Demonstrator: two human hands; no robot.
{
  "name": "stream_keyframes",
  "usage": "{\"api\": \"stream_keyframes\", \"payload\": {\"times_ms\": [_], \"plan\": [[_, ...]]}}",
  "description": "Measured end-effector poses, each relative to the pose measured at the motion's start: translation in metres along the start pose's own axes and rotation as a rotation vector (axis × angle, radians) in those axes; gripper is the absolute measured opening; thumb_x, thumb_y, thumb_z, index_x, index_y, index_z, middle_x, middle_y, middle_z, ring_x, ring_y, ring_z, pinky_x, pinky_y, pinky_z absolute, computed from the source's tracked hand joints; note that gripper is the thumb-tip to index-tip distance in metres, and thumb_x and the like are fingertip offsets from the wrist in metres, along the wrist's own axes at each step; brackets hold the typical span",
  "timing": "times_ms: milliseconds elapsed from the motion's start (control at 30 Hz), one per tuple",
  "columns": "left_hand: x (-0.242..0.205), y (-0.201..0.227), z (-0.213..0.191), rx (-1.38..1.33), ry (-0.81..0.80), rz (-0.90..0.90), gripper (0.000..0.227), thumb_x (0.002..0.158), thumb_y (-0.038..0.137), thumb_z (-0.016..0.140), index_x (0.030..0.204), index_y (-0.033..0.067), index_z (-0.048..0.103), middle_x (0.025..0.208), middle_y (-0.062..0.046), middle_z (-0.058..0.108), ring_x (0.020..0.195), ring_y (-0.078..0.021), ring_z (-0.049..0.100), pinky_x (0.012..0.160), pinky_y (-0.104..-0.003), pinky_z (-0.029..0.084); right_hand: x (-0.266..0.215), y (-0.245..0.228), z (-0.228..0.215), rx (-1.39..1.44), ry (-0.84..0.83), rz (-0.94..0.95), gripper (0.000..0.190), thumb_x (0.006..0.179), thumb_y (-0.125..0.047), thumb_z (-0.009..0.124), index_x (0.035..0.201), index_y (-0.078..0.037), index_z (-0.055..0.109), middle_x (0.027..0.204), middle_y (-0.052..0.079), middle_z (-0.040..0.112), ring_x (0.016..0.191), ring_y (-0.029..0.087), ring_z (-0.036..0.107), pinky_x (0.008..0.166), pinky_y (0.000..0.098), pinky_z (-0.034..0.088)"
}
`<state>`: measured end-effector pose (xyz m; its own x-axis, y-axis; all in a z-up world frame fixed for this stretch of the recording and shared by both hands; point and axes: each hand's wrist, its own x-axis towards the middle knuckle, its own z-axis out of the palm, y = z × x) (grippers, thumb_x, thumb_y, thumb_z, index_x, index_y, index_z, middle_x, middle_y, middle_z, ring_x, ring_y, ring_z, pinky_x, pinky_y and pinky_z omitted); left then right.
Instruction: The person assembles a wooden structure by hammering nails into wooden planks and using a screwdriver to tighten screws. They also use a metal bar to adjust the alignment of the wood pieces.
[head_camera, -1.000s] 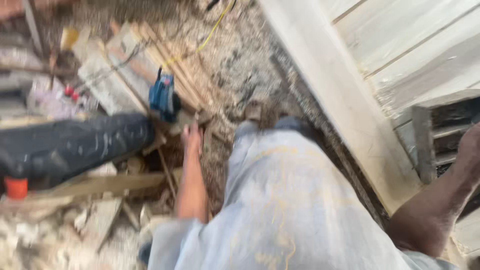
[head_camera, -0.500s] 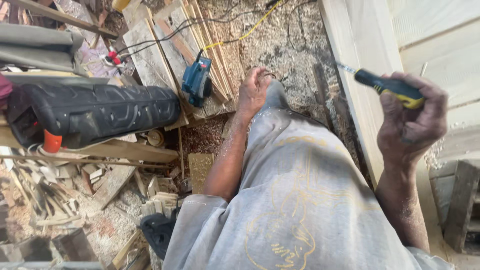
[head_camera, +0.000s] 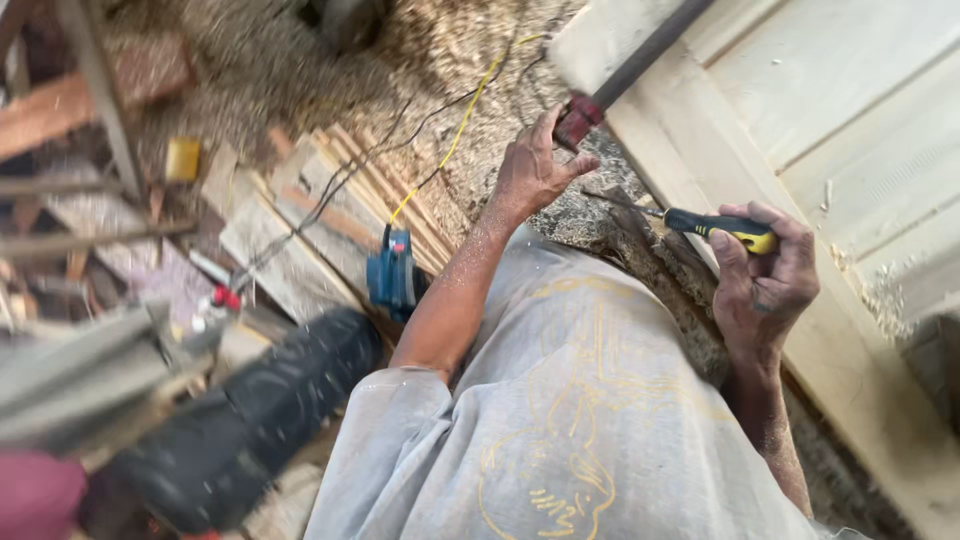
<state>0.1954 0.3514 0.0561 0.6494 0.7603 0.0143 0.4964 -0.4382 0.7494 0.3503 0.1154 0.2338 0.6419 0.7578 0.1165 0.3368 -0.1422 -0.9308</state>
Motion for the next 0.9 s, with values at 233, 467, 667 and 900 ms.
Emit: {"api": "stream_keyframes", "payload": {"times_ms": [233, 467, 667, 900], "plan": [[0.061, 0.052, -0.053, -0.455, -0.469, -0.506, 0.05, 0.087, 0.035, 0.071, 0.117, 0.001, 0.048, 0.091, -0.008, 0.06, 0.073, -0.0192, 0.062, 0.059, -0.037, 0.056, -0.008, -0.02, 0.013, 0.362, 0.461, 0.048, 0.042, 0.114, -0.029, 0.071, 0.136, -0.001, 0.05, 0.106, 0.013, 0.068, 0.102, 0.022, 0.07, 0.092, 0.0373, 0.067], [0.04, 0.135, -0.054, -0.542, -0.636, -0.345, 0.047, 0.106, 0.032, 0.057, 0.137, -0.0007, 0.044, 0.107, -0.011, 0.059, 0.088, -0.014, 0.058, 0.071, -0.027, 0.054, -0.022, -0.029, 0.008, 0.259, 0.472, 0.266, 0.029, 0.102, -0.019, 0.074, 0.119, -0.003, 0.057, 0.092, 0.007, 0.062, 0.079, 0.018, 0.069, 0.067, 0.0381, 0.064], [0.017, 0.199, 0.007, -0.666, -0.801, -0.422, 0.06, 0.097, 0.028, 0.06, 0.141, 0.0004, 0.03, 0.098, -0.009, 0.054, 0.076, -0.0152, 0.059, 0.061, -0.032, 0.055, -0.04, -0.018, -0.038, -0.281, 0.381, 0.318, 0.017, 0.101, -0.015, 0.077, 0.108, -0.004, 0.067, 0.097, 0.011, 0.07, 0.082, 0.02, 0.069, 0.067, 0.034, 0.062], [0.013, 0.209, 0.054, -0.573, -0.872, -0.267, 0.051, 0.099, 0.025, 0.065, 0.135, -0.0021, 0.041, 0.1, -0.013, 0.062, 0.09, -0.0188, 0.064, 0.079, -0.032, 0.056, -0.034, 0.006, -0.032, 0.036, 0.116, 0.612, 0.055, 0.091, -0.024, 0.076, 0.139, -0.003, 0.058, 0.105, 0.011, 0.073, 0.088, 0.018, 0.071, 0.074, 0.0323, 0.059]]}}
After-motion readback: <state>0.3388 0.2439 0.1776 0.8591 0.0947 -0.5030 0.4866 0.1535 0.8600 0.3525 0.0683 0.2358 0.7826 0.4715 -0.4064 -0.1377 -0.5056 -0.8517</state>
